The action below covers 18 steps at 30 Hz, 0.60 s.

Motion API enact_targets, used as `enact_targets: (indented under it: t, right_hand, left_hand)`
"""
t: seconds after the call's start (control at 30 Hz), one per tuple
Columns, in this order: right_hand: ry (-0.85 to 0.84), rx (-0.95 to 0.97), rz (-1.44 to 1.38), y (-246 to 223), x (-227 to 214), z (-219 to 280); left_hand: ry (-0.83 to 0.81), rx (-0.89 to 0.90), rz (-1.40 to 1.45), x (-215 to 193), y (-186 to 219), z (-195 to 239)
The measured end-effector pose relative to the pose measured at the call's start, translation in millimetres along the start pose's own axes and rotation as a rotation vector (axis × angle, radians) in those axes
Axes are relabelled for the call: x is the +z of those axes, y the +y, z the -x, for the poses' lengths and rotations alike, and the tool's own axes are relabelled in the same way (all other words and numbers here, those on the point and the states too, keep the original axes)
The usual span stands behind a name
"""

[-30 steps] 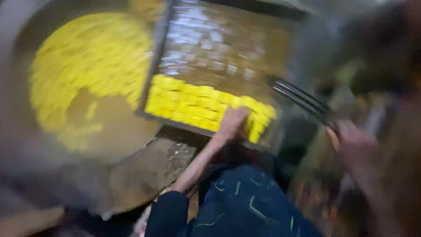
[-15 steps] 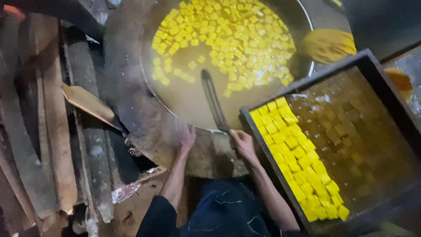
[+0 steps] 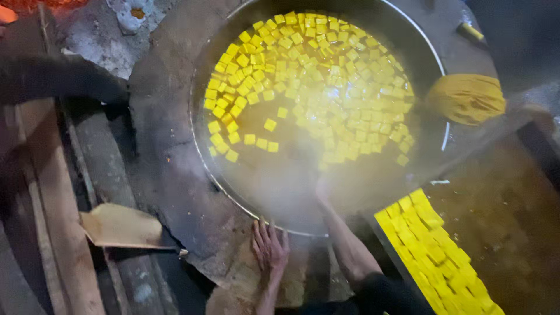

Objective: The person uses a slotted metal scoop to transfer yellow food cubes from a large steaming pot into a rectangular tray. The person repeatedly scoops the cubes and arranges them in rows within the tray.

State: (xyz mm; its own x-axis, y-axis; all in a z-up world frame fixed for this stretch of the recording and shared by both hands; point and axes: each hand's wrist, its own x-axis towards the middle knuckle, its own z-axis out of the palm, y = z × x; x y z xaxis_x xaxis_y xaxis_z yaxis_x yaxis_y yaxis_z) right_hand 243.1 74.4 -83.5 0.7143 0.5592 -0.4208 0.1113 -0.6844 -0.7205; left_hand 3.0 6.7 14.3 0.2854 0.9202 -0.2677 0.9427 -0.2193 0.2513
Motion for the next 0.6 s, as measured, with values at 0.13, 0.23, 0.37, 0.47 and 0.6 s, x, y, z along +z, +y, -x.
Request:
enact_targets:
  t: [0.13, 0.23, 0.37, 0.47, 0.6]
  right_hand:
    - [0.094, -0.038, -0.042, -31, 43, -56]
    - [0.172, -0.029, -0.082, -40, 54, -72]
    - [0.281, -0.052, -0.161, -68, 57, -79]
    - [0.360, -0.118, -0.258, -106, 33, -83]
    - [0.402, -0.231, -0.455, -141, -28, -54]
  left_hand:
    - [0.025, -0.035, -0.006, 6, -3, -2]
    - [-0.020, -0.046, 0.012, 6, 0, 4]
    - [-0.056, -0.105, 0.062, -2, 1, 0]
    - [-0.170, -0.154, 0.005, -5, 5, -8]
    - [-0.081, -0.100, -0.039, -1, 1, 0]
